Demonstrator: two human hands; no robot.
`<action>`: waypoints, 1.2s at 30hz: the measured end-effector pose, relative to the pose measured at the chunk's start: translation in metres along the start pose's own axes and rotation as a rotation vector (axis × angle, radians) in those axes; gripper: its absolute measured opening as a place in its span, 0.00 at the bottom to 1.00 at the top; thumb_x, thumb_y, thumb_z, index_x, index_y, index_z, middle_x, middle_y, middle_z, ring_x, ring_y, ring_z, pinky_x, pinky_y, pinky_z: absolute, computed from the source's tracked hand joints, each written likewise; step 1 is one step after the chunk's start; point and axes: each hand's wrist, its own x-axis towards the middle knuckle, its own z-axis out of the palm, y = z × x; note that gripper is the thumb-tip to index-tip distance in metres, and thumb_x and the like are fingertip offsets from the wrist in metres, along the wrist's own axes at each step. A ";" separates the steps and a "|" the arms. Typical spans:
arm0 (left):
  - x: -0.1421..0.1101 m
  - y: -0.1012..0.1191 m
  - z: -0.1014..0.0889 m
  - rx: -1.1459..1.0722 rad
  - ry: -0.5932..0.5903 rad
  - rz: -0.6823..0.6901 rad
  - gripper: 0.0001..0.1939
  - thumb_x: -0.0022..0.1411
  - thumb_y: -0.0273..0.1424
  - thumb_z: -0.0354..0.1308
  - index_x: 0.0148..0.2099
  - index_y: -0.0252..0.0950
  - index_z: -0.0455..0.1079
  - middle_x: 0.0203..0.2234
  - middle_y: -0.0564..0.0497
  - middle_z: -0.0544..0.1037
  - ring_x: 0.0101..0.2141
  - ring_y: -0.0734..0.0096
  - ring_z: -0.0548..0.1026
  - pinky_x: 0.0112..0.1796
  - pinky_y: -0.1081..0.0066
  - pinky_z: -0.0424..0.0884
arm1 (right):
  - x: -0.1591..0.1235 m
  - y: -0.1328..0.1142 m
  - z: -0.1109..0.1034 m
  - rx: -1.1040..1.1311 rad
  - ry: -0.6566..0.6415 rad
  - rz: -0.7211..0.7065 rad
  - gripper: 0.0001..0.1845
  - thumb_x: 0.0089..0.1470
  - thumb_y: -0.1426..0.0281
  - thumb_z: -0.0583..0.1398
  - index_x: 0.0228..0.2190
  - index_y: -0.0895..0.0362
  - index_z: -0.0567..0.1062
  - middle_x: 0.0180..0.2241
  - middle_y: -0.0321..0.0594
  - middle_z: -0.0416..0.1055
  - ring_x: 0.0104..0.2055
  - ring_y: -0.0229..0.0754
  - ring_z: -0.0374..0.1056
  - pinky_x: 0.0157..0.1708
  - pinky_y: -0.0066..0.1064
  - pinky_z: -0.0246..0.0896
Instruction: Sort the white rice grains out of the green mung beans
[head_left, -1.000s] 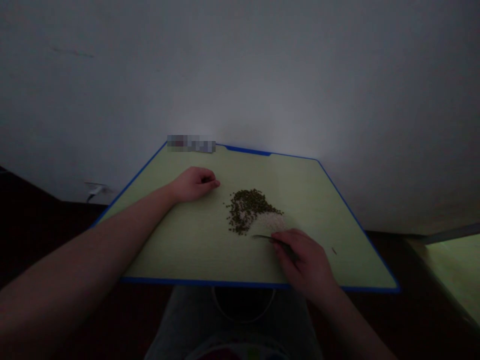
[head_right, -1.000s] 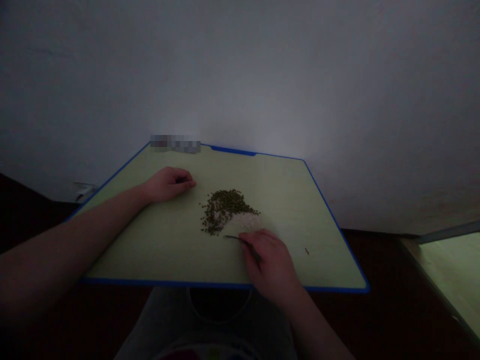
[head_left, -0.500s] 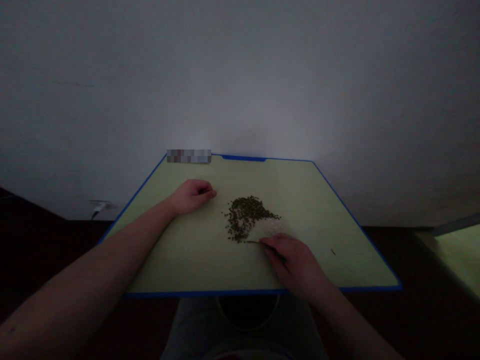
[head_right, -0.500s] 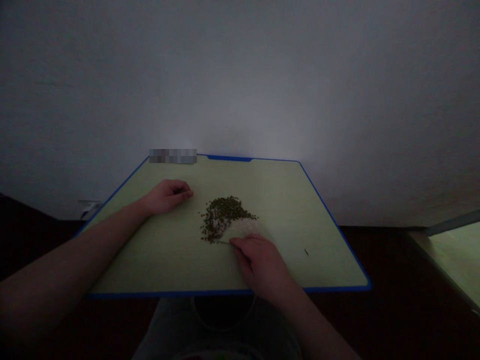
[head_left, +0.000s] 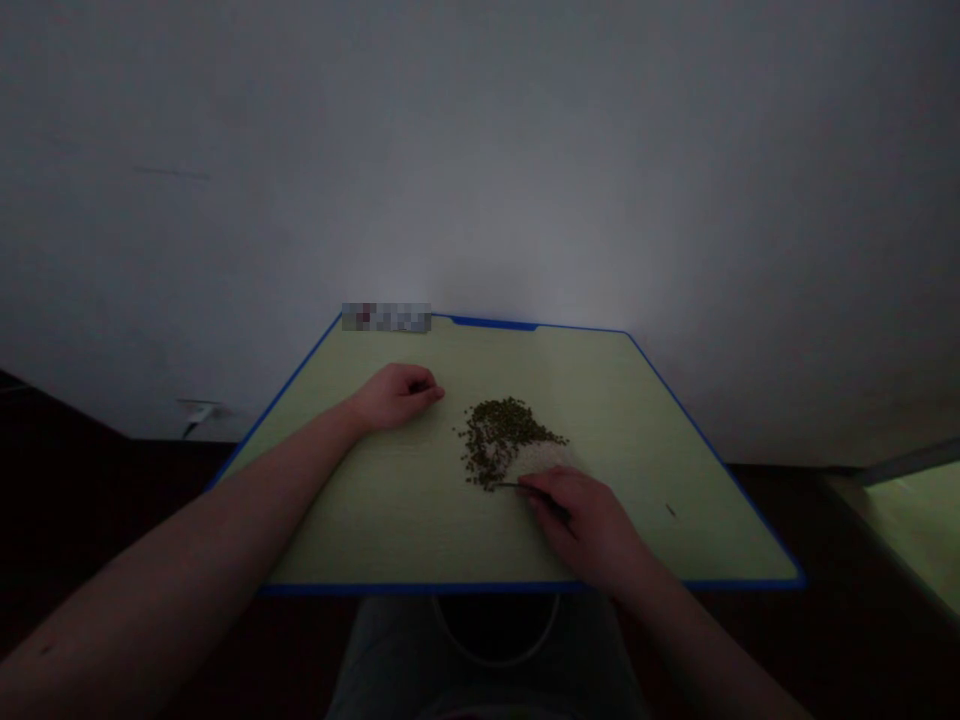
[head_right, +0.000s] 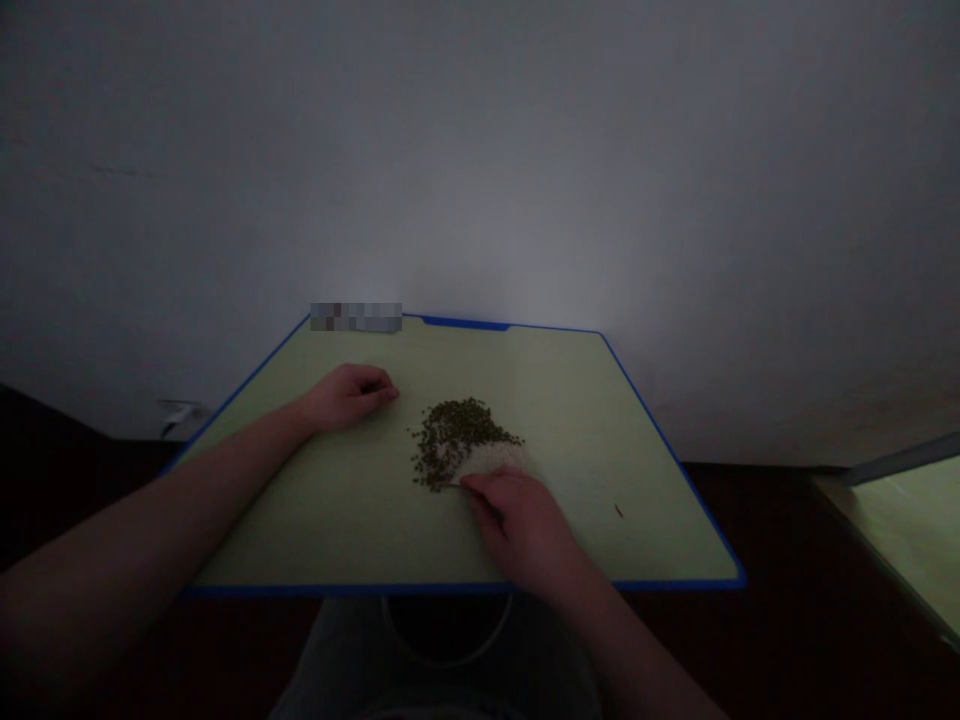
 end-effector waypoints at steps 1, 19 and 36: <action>0.000 0.001 0.000 0.001 -0.001 -0.005 0.18 0.57 0.43 0.51 0.26 0.33 0.67 0.17 0.55 0.64 0.21 0.77 0.61 0.24 0.74 0.56 | 0.000 0.000 0.000 0.002 0.001 -0.003 0.16 0.58 0.71 0.52 0.44 0.56 0.75 0.37 0.42 0.76 0.40 0.42 0.70 0.41 0.36 0.65; 0.000 0.004 0.000 -0.017 -0.006 -0.041 0.18 0.57 0.42 0.51 0.25 0.33 0.66 0.16 0.56 0.61 0.21 0.78 0.59 0.24 0.74 0.55 | 0.003 0.002 0.001 0.025 -0.013 0.006 0.15 0.57 0.71 0.52 0.44 0.57 0.74 0.36 0.43 0.75 0.38 0.41 0.70 0.40 0.35 0.65; 0.000 0.001 0.001 0.003 -0.006 -0.048 0.18 0.57 0.43 0.51 0.25 0.33 0.67 0.16 0.56 0.63 0.21 0.78 0.59 0.24 0.74 0.54 | 0.012 -0.007 0.004 0.045 -0.051 -0.025 0.14 0.57 0.72 0.53 0.42 0.56 0.75 0.34 0.40 0.75 0.37 0.40 0.69 0.39 0.33 0.63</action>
